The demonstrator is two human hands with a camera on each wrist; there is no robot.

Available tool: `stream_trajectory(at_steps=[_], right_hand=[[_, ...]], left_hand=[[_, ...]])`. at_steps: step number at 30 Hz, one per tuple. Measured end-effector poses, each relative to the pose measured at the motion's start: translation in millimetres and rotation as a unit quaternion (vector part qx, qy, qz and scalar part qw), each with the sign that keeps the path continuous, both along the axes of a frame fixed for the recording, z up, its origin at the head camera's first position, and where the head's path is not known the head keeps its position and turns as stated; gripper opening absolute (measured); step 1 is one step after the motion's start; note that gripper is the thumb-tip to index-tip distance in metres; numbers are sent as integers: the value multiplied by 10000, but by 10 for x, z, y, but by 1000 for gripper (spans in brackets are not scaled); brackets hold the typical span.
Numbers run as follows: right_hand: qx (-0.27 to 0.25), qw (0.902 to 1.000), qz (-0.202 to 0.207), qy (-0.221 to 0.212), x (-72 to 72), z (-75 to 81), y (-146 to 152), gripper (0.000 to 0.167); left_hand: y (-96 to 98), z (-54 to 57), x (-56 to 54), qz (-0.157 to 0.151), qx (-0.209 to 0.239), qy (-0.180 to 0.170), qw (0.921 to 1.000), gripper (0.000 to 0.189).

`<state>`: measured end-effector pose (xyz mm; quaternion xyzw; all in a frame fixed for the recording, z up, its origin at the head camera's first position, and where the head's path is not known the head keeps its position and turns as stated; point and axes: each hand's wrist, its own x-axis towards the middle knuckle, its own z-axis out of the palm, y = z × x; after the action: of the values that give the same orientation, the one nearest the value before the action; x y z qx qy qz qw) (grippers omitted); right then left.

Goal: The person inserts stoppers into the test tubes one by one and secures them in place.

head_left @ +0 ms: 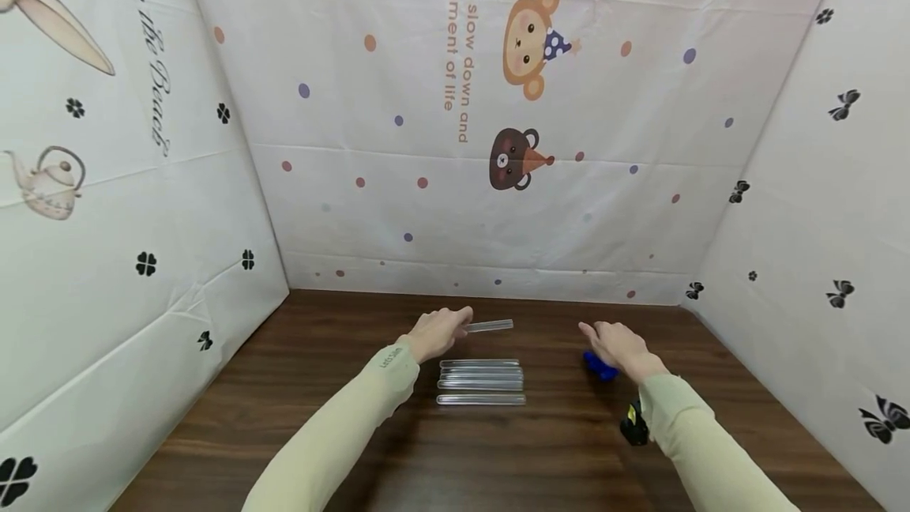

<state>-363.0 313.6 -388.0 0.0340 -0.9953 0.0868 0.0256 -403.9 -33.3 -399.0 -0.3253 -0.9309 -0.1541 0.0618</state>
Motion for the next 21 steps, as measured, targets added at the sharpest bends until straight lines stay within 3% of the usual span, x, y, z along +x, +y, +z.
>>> stream_trajectory(at_steps=[3, 10, 21], right_hand=[[75, 10000, 30, 24, -11, -59, 8, 60], [359, 9990, 65, 259, -45, -179, 17, 42], [420, 9991, -65, 27, -97, -282, 39, 31]], left_hand=[[-48, 8, 8, -41, -80, 201, 9998, 31], [-128, 13, 27, -118, -202, 392, 9990, 63], [-170, 20, 79, 41, -299, 276, 9992, 61]])
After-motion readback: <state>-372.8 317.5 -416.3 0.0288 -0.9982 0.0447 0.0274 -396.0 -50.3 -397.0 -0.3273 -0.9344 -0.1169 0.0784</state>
